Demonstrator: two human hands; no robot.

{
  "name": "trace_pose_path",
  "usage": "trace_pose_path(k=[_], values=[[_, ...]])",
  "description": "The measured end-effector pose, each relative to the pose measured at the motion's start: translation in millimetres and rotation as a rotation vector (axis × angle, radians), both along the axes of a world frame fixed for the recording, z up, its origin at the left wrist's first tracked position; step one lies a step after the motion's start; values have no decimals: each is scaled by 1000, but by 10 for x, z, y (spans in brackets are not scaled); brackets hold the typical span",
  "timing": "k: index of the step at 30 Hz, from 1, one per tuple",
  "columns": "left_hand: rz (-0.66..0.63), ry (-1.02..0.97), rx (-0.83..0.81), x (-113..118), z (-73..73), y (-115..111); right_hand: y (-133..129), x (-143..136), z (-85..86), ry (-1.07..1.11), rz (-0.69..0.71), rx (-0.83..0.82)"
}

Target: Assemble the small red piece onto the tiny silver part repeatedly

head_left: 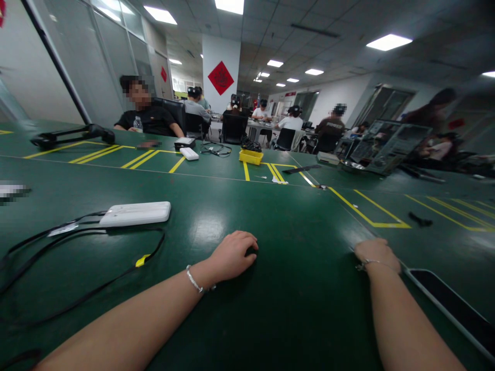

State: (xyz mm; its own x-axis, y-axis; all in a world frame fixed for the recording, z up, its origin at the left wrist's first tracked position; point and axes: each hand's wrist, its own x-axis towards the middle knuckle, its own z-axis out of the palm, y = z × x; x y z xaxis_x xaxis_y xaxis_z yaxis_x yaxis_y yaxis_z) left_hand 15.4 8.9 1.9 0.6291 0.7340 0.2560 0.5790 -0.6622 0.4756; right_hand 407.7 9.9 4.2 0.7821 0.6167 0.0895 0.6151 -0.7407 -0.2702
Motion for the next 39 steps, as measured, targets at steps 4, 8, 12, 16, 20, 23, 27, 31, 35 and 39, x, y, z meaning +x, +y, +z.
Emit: trace_pose_path(k=[4,8,12,16,20,23,27,31,35,39], values=[[-1,-6,0,4,-10,7,8,15,-10,9,-72,-27],[-1,-7,6,-2,-16,9,13,16,5,-18,-42,-23],[3,-7,8,-5,-15,9,8,0,37,-69,-20,-31],[-8,-5,12,0,-14,7,-9,-26,60,-138,62,-80],[-1,-4,10,3,-12,2,-46,-2,61,-149,100,-87],[-2,-1,7,1,-9,-1,-47,9,92,-176,82,0],[9,-8,2,5,-7,0,59,-318,192,-72,211,216],[71,-34,-51,21,-3,-3,150,-1216,227,595,553,428],[171,-144,-116,37,9,-19,58,-2096,135,1260,781,452],[202,-171,-101,48,22,-35,-79,-2419,19,1377,842,391]])
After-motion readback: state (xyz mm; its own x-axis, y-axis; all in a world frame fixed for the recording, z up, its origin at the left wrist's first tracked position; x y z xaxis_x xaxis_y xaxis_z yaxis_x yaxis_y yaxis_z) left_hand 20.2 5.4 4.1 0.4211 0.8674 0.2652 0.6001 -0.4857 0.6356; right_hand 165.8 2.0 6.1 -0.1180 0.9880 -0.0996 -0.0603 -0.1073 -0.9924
